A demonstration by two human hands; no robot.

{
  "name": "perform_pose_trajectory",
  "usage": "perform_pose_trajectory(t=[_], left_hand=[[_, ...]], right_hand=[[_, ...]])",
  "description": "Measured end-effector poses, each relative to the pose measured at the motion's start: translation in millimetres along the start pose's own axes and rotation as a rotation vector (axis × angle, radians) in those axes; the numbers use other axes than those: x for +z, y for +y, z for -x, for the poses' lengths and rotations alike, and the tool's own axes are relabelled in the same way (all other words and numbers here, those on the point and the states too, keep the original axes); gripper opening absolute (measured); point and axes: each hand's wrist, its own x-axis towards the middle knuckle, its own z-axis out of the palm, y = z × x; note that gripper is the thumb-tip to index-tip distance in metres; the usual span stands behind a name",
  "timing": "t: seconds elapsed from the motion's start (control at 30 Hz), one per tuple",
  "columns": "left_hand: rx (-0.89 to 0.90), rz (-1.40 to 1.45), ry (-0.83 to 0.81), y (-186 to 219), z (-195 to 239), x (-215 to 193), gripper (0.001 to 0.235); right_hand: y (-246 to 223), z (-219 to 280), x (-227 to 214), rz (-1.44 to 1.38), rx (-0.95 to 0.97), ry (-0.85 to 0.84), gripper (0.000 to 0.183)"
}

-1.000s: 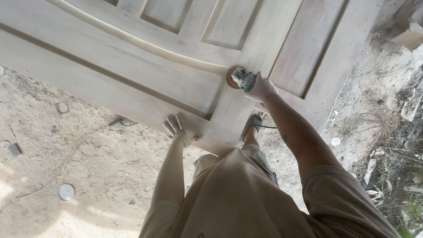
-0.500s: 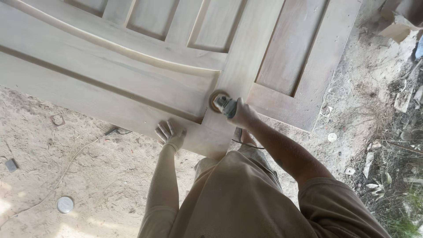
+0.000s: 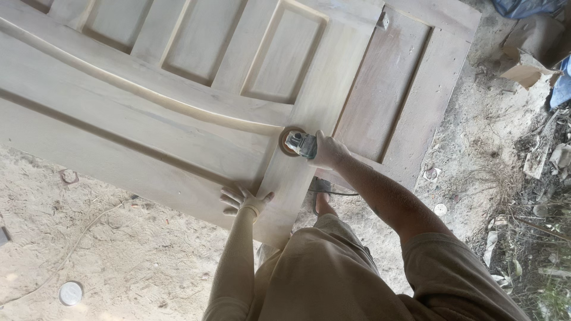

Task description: The person uses an orbital sander to smooth the surface of a large wooden door lying flat on the ground. They systematically move the sander across the door's panels and edges, generating visible wood dust.

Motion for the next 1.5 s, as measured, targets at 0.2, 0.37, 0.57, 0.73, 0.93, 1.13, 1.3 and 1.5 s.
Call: perform_pose_trajectory(t=[0.2, 0.37, 0.57, 0.73, 0.93, 1.13, 1.3, 1.5], left_hand=[[-0.091, 0.013, 0.057, -1, -13, 19, 0.159], [-0.092, -0.095, -0.014, 2, -18, 16, 0.160], [-0.116, -0.110, -0.054, 7, -15, 5, 0.163], [-0.142, -0.131, -0.091, 5, -8, 5, 0.164], [-0.176, -0.146, -0.076, 9, -7, 7, 0.166], [-0.166, -0.141, -0.061, 8, -17, 8, 0.164], [-0.186, -0.150, -0.104, 9, -20, 9, 0.163], [-0.182, -0.141, -0.097, 10, -17, 10, 0.159]], right_hand=[[22, -65, -62, -0.064, 0.090, 0.054, 0.082], [43, -121, -110, -0.053, 0.107, 0.082, 0.087], [71, -169, -162, -0.091, 0.160, 0.121, 0.085], [94, -208, -190, -0.131, 0.201, 0.162, 0.083], [127, -249, -223, -0.206, 0.280, 0.203, 0.095], [153, -283, -250, -0.409, 0.402, 0.292, 0.095], [146, -265, -241, -0.382, 0.368, 0.263, 0.091], [94, -187, -178, -0.282, 0.226, 0.130, 0.085]])
